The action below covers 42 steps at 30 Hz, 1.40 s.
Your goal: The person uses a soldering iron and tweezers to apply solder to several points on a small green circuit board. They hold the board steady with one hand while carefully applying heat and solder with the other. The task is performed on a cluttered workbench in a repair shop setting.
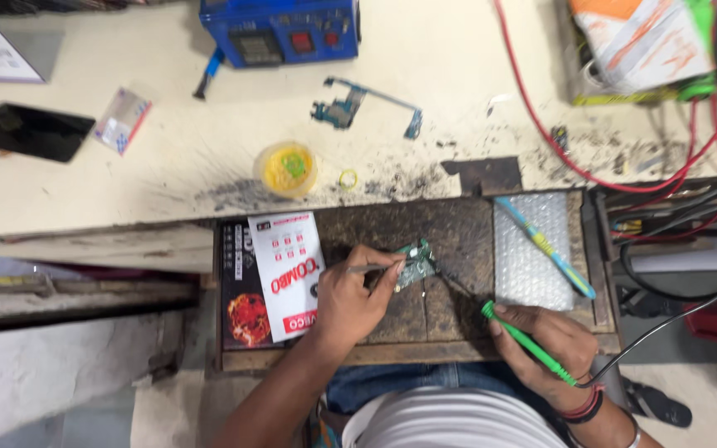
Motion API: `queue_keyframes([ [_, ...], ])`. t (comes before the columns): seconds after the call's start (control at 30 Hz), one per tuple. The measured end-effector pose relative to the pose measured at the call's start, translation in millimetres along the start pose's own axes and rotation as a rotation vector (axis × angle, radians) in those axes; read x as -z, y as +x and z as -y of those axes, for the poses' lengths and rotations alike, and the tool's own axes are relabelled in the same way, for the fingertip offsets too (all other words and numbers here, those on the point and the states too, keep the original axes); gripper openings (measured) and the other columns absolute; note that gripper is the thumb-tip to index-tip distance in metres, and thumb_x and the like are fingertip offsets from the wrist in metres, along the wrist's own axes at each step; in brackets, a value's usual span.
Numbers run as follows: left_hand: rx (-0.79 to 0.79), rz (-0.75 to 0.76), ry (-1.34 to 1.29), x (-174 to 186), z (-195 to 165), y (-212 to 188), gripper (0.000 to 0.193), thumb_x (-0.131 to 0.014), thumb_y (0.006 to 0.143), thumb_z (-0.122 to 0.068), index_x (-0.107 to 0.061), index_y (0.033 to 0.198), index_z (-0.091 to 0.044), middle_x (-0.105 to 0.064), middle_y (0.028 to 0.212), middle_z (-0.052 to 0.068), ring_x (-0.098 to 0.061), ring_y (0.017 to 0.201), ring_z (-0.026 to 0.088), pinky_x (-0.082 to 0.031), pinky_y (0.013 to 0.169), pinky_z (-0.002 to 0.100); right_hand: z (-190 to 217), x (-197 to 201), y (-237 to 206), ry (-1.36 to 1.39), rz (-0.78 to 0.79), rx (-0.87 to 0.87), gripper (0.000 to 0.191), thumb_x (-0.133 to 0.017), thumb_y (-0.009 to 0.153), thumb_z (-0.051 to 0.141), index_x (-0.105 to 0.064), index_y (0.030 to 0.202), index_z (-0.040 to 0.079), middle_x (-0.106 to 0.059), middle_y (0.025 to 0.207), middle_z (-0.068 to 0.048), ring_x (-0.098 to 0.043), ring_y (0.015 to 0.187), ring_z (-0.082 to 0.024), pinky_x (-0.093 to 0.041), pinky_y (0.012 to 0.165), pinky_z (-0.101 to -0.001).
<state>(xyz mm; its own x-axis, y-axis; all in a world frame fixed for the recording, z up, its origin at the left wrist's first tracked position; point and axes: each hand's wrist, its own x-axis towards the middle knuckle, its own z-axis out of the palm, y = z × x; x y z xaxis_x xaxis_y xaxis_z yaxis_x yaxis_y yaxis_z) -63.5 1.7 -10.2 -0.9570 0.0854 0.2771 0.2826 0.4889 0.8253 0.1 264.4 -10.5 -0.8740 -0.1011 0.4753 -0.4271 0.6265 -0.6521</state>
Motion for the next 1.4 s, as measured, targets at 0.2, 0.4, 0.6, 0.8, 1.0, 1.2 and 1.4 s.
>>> queue_keyframes([
  [0.2,-0.014,-0.023,0.001,-2.6,3.7,-0.4,0.018,-0.076,0.093,-0.018,-0.063,0.093,-0.007,-0.082,0.092,0.006,-0.081,0.081,0.023,-0.062,0.067,0.034,-0.7,-0.1,1.3,0.077,-0.009,0.019,0.012,-0.079,0.08,0.005,-0.074,0.09,0.001,-0.078,0.087,-0.01,-0.079,0.075,-0.018,-0.06,0.066,-0.0265],
  [0.4,0.01,-0.008,-0.001,-3.4,5.5,0.8,0.019,-0.077,0.092,-0.019,-0.061,0.093,-0.006,-0.082,0.092,0.006,-0.082,0.08,0.022,-0.062,0.066,0.034,-1.1,-1.8,3.5,0.078,-0.021,0.071,0.012,-0.079,0.08,0.006,-0.073,0.089,0.002,-0.079,0.087,-0.009,-0.08,0.076,-0.018,-0.061,0.068,-0.0266],
  [0.6,-0.006,-0.02,-0.007,-3.4,4.2,0.6,0.02,-0.077,0.092,-0.019,-0.061,0.093,-0.007,-0.082,0.092,0.006,-0.081,0.08,0.021,-0.062,0.066,0.033,-1.5,-1.3,2.4,0.064,-0.007,0.056,0.013,-0.08,0.079,0.006,-0.074,0.09,0.003,-0.079,0.087,-0.007,-0.08,0.075,-0.017,-0.061,0.067,-0.0262],
  [0.8,0.005,0.001,-0.009,-2.4,4.4,0.2,0.02,-0.076,0.093,-0.019,-0.061,0.093,-0.007,-0.082,0.092,0.006,-0.081,0.079,0.021,-0.063,0.066,0.033,-1.2,-1.9,1.7,0.051,-0.007,0.051,0.014,-0.081,0.079,0.007,-0.075,0.092,0.003,-0.079,0.087,-0.008,-0.08,0.076,-0.017,-0.061,0.066,-0.026],
  [1.0,-0.021,-0.015,-0.014,-2.8,5.8,-0.6,0.019,-0.076,0.093,-0.018,-0.061,0.093,-0.007,-0.082,0.092,0.006,-0.082,0.08,0.021,-0.063,0.066,0.033,0.1,-1.7,1.1,0.069,0.013,0.0,0.016,-0.081,0.078,0.006,-0.076,0.093,0.002,-0.079,0.088,-0.009,-0.08,0.076,-0.018,-0.061,0.067,-0.0261],
  [1.2,-0.02,-0.021,-0.004,-4.4,6.4,-0.4,0.02,-0.077,0.093,-0.018,-0.061,0.093,-0.007,-0.082,0.092,0.006,-0.081,0.081,0.022,-0.063,0.066,0.034,-1.5,-2.7,-0.7,0.079,0.003,0.022,0.014,-0.08,0.079,0.006,-0.074,0.091,0.001,-0.079,0.089,-0.01,-0.08,0.078,-0.019,-0.061,0.069,-0.0263],
  [1.4,-0.057,-0.037,-0.004,-2.0,3.8,-0.5,0.017,-0.076,0.094,-0.017,-0.062,0.095,-0.008,-0.081,0.093,0.006,-0.081,0.083,0.022,-0.063,0.068,0.034,-2.0,-2.4,0.1,0.047,0.005,0.045,0.014,-0.08,0.079,0.007,-0.075,0.091,0.001,-0.079,0.088,-0.01,-0.078,0.076,-0.018,-0.06,0.067,-0.0268],
])
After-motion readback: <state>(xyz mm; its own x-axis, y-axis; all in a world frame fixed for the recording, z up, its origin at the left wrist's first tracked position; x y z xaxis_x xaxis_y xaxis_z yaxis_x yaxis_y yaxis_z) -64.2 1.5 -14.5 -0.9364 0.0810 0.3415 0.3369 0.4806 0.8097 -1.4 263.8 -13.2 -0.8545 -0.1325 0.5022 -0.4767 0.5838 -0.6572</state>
